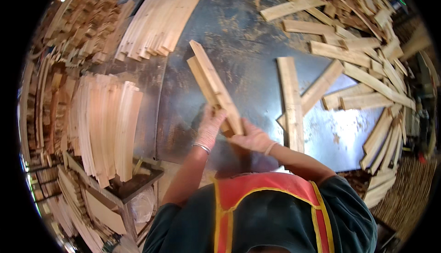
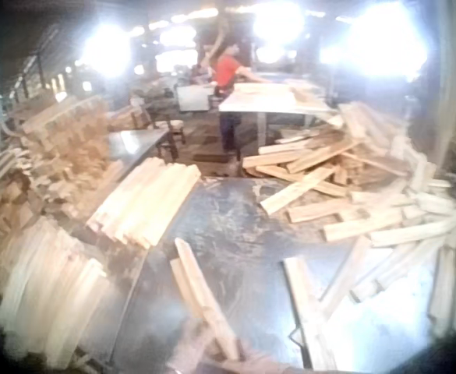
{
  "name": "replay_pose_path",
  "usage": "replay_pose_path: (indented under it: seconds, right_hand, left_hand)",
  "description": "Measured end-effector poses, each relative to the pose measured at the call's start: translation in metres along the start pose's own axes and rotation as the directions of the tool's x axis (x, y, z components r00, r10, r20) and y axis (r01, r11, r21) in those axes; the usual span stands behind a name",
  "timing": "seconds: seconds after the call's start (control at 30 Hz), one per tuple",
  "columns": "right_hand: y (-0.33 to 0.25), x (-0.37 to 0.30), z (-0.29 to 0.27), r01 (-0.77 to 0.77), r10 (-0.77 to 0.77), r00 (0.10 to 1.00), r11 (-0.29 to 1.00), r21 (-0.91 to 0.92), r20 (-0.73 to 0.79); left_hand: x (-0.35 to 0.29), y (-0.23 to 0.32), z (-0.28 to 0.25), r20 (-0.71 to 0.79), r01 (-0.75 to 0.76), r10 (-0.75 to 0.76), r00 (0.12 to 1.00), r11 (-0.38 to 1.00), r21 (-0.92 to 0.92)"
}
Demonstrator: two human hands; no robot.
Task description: The person sorts wooden planks on a metal table, picking them up from a pile and arranging them into a neat stack. The person handles the planks by hand, moving them from a disorganized pile to an organized stack.
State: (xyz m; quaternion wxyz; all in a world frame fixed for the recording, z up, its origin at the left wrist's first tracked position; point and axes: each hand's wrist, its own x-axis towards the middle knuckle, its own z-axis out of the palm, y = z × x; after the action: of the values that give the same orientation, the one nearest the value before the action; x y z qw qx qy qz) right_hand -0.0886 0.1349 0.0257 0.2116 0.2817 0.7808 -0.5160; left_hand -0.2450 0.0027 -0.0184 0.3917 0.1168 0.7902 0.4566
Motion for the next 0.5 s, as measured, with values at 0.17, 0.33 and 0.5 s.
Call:
replay_pose_path:
  seconds: [0.17,0.33,0.5]
  right_hand:
    - [-0.009,-0.004,0.042,0.163,-0.184,0.979,0.965,-0.206,-0.086]
    - [0.099,-0.048,-0.020,-0.121,-0.237,0.675,0.898,-0.423,-0.698]
    - [0.113,-0.082,0.021,-0.235,0.115,0.868,0.952,-0.195,-0.484]
  left_hand:
    - [-0.001,-0.016,-0.016,-0.234,0.104,0.041,0.971,0.812,0.575]
    - [-0.023,-0.048,-0.004,-0.277,0.042,0.202,0.939,0.734,0.678]
    - [-0.043,-0.022,0.029,-0.216,0.139,0.101,0.971,0.497,0.856]
